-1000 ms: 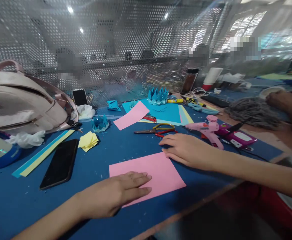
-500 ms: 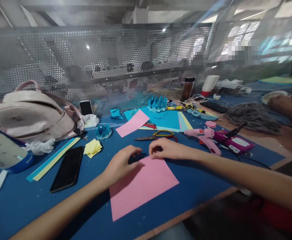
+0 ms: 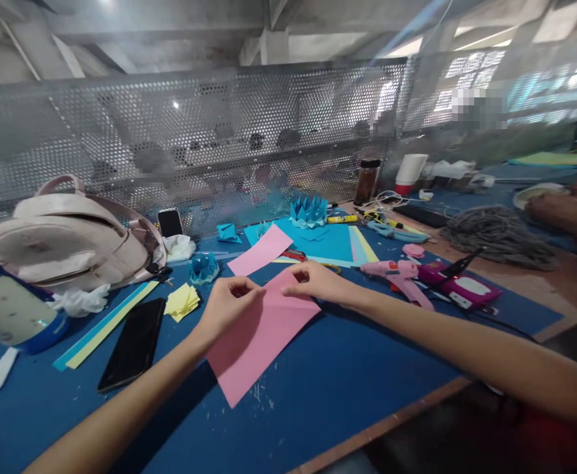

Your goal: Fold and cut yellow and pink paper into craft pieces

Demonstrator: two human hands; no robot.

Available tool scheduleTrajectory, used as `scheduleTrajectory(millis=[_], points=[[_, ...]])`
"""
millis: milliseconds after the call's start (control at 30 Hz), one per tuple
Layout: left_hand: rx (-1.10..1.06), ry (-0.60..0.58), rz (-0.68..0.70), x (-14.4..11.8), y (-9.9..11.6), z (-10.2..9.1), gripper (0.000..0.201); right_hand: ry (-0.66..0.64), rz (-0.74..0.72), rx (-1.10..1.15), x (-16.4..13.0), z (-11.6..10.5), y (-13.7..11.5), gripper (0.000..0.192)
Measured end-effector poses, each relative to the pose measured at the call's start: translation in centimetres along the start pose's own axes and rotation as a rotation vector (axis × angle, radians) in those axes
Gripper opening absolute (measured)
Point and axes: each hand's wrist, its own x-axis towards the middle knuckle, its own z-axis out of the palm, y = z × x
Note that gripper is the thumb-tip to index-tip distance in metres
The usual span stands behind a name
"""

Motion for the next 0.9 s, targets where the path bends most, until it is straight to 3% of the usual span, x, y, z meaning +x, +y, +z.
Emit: scheduleTrajectory(millis=[267,567,767,900], points=[[-0.054,0.213,-0.034,-0.5,-0.4,-2.8,0.029,0.103,0.061,0.060,-0.5,-0.3,0.9,0.032],[-0.125,0.306,-0.035,-1.3,-0.6,-3.1,0.027,0.279,0.159,0.404,-0.4,1.4,1.0,0.034],[-0.226,0.314,-0.087,-1.8,-0.9,-2.2,0.028,0.335,0.141,0.520,0.1,2.6,0.5,0.041],[-0.311,0.224,-0.157,-2.2,-0.1,-2.0,0.039,0.350,0.140,0.524,0.7,2.6,0.1,0.047]])
